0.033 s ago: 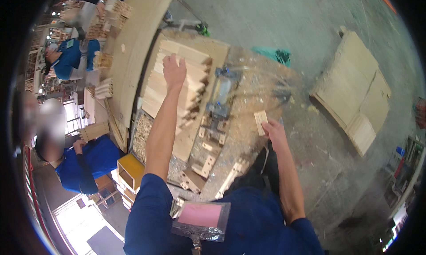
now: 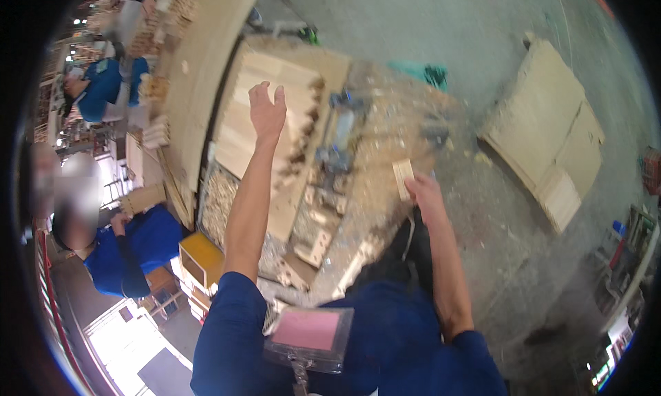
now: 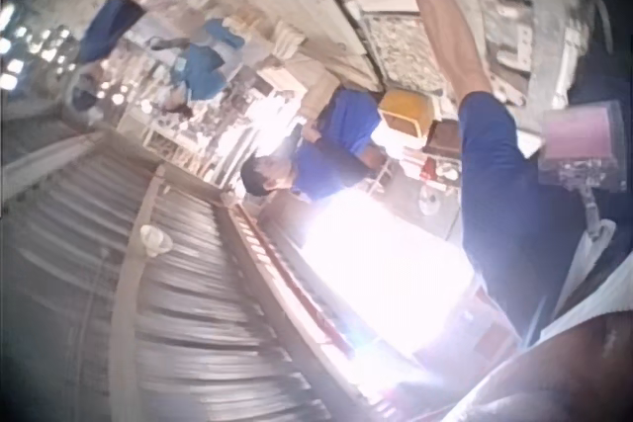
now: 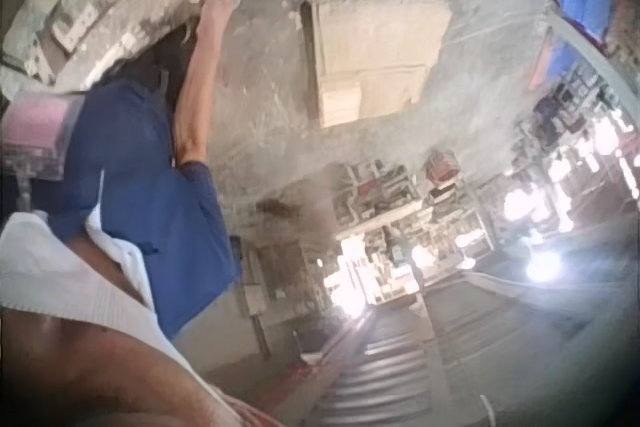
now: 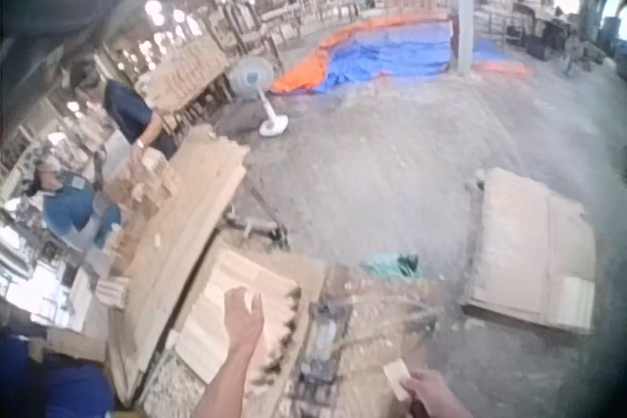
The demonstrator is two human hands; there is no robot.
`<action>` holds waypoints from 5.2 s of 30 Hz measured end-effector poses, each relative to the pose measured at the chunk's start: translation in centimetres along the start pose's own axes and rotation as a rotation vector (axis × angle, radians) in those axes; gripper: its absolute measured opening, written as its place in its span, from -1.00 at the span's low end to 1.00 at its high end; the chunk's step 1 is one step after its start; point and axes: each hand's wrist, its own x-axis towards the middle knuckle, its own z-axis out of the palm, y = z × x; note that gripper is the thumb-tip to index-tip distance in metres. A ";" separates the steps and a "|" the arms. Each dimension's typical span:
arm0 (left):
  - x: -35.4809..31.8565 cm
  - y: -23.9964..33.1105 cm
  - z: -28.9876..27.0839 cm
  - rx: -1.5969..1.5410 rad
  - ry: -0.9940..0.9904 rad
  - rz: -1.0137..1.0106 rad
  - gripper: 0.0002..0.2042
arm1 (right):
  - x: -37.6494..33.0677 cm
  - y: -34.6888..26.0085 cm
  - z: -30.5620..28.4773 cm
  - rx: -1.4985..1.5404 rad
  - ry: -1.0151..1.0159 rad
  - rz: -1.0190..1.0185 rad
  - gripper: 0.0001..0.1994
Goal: The person picks up small wooden planks from a workbench and stacks them in neat piles on a large cardboard sheet on the floor. The person repeatedly picks up planks, aligns them, and places them into growing stacks.
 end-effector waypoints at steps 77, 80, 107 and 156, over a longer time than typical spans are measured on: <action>-37.7 -4.9 -7.9 -0.373 -0.664 -0.606 -0.36 | -7.5 3.2 9.6 -0.272 -0.178 0.018 -0.69; -36.6 -3.8 -9.8 -0.466 -0.536 -0.652 -0.22 | -7.4 3.0 9.0 -0.252 -0.168 0.014 -0.70; 7.2 0.4 7.0 0.446 -0.225 -0.149 -0.45 | -9.2 5.4 -6.0 0.024 0.304 0.131 -0.77; -21.7 -11.8 -4.6 -1.157 0.283 -1.258 -0.29 | -2.8 6.9 7.0 -1.663 0.004 -0.570 -0.50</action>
